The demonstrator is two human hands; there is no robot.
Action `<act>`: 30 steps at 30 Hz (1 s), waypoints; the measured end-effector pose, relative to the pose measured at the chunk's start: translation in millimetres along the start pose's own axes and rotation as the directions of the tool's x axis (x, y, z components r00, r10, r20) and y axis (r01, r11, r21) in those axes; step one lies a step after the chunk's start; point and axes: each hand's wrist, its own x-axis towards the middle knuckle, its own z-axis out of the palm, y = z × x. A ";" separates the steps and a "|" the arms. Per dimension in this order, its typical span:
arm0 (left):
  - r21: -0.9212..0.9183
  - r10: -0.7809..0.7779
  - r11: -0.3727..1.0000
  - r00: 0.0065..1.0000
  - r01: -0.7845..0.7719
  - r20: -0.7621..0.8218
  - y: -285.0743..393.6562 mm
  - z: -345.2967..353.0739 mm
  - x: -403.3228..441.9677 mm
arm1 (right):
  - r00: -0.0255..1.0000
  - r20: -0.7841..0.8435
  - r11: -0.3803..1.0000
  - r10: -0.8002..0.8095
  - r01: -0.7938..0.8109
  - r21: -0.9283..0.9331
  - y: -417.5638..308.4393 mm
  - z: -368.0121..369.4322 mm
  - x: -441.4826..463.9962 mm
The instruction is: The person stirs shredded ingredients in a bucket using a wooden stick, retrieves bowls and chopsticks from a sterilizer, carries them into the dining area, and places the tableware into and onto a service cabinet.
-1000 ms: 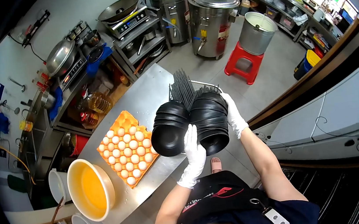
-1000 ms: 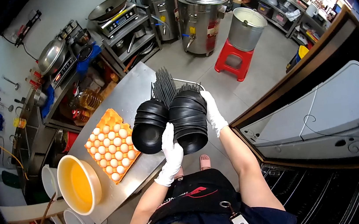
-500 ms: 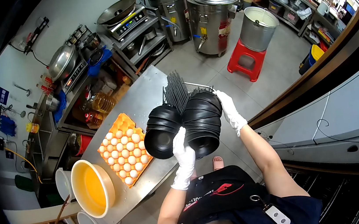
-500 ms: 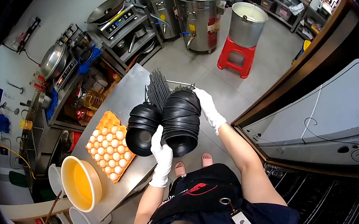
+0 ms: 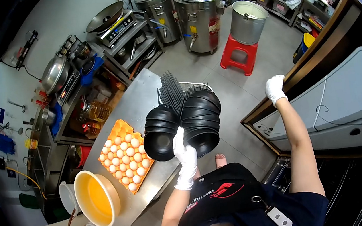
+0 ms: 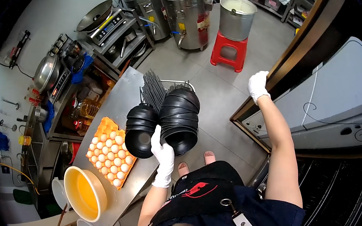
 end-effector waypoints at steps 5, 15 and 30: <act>-0.007 0.052 0.999 0.999 -0.052 0.006 -1.8 0.5 0.9 | 0.997 -0.036 0.987 -0.063 0.057 -0.151 -7.3 11.6 -13.8; -0.002 0.111 0.994 0.984 -0.112 0.136 -18.5 -7.0 2.0 | 1.000 -0.024 0.925 0.010 0.000 0.379 -95.7 -41.3 -149.3; 0.044 0.181 0.981 0.972 -0.189 0.148 -27.0 -11.6 2.0 | 0.993 -0.017 -0.690 0.113 0.091 0.718 -181.6 -128.4 -140.5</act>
